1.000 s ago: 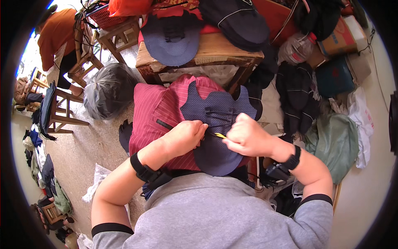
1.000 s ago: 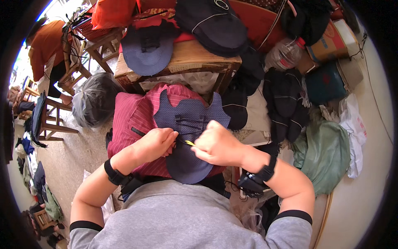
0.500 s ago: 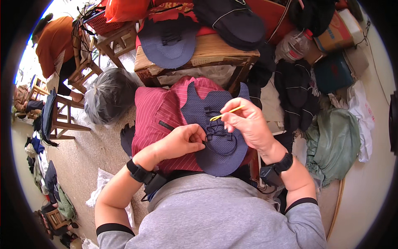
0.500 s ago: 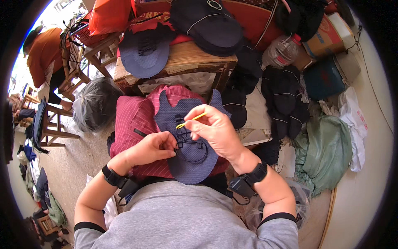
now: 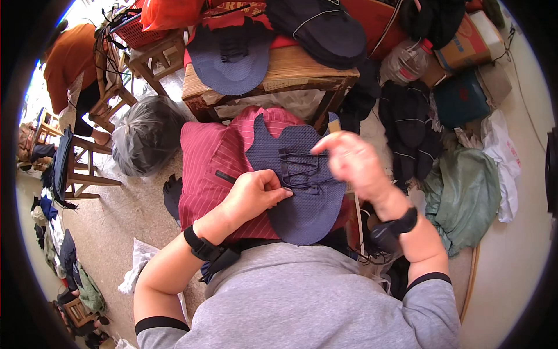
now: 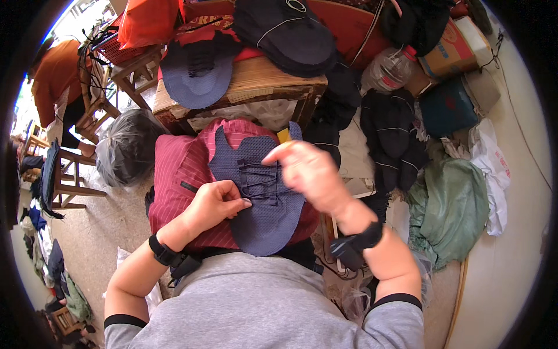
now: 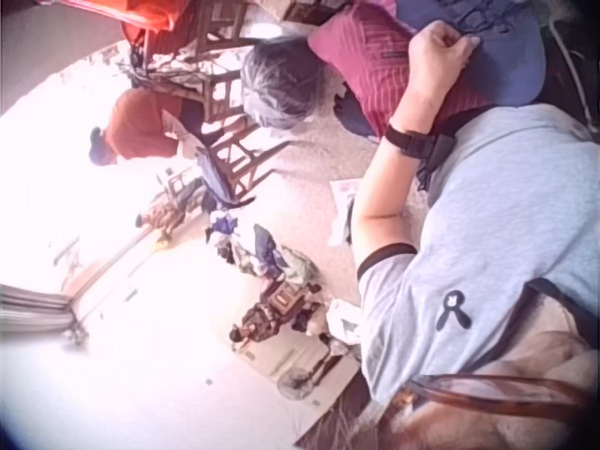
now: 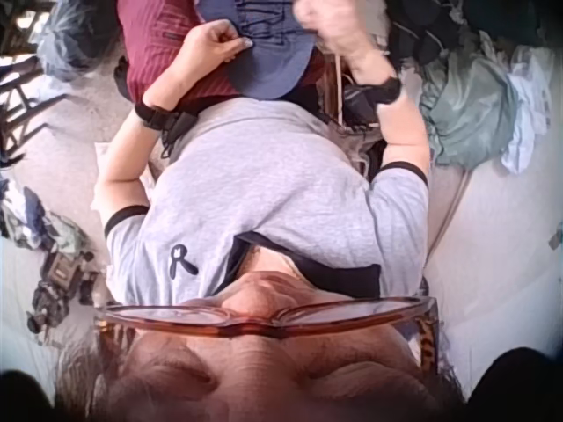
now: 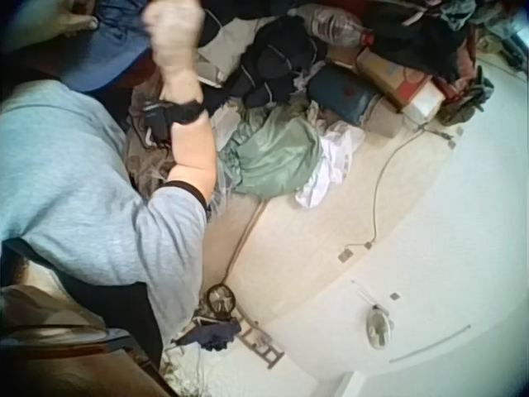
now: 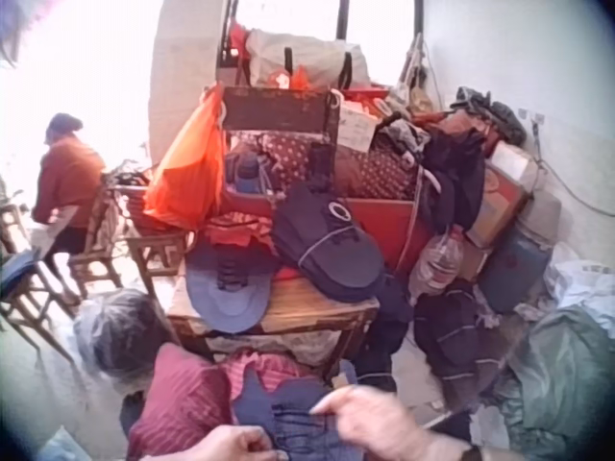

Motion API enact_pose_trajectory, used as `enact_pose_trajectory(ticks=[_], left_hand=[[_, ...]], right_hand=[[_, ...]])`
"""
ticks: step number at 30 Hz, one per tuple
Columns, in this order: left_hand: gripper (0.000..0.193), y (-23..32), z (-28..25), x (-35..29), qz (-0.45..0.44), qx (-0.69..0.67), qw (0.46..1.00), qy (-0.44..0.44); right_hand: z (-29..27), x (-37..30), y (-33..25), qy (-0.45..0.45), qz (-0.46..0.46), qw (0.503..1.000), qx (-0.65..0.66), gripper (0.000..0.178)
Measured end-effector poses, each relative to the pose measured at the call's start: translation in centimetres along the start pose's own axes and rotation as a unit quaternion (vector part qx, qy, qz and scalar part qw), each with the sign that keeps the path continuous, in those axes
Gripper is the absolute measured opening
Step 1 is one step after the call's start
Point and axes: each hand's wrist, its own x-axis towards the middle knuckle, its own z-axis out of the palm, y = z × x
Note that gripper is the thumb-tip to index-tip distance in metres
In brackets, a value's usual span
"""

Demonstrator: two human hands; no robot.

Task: The recorder uses a plastic lacing tool to thread laces into a shoe upper.

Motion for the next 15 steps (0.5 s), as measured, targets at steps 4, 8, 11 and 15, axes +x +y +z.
enact_pose_trajectory(ticks=[4, 8, 11, 15], left_hand=[[0.026, -0.1, 0.2, 0.1, 0.033, 0.019, 0.999, 0.009], [0.025, 0.0, -0.2, -0.1, 0.045, 0.023, 0.999, -0.003], [0.021, -1.2, -0.4, -0.4, 0.066, -0.027, 0.997, -0.037], [0.037, -2.2, 0.0, -0.8, 0.182, 0.072, 0.953, 0.231]], right_hand=[[-6.9, -1.4, -2.6, 0.145, 0.055, 0.982, 0.111, 0.037], [-3.3, -2.2, -0.7, 0.088, 0.165, 0.982, 0.039, 0.026], [-0.7, -3.0, 1.0, 0.063, 0.066, 0.983, -0.158, 0.016], [0.6, -3.3, 0.8, 0.041, 0.065, 0.957, -0.281, 0.017]])
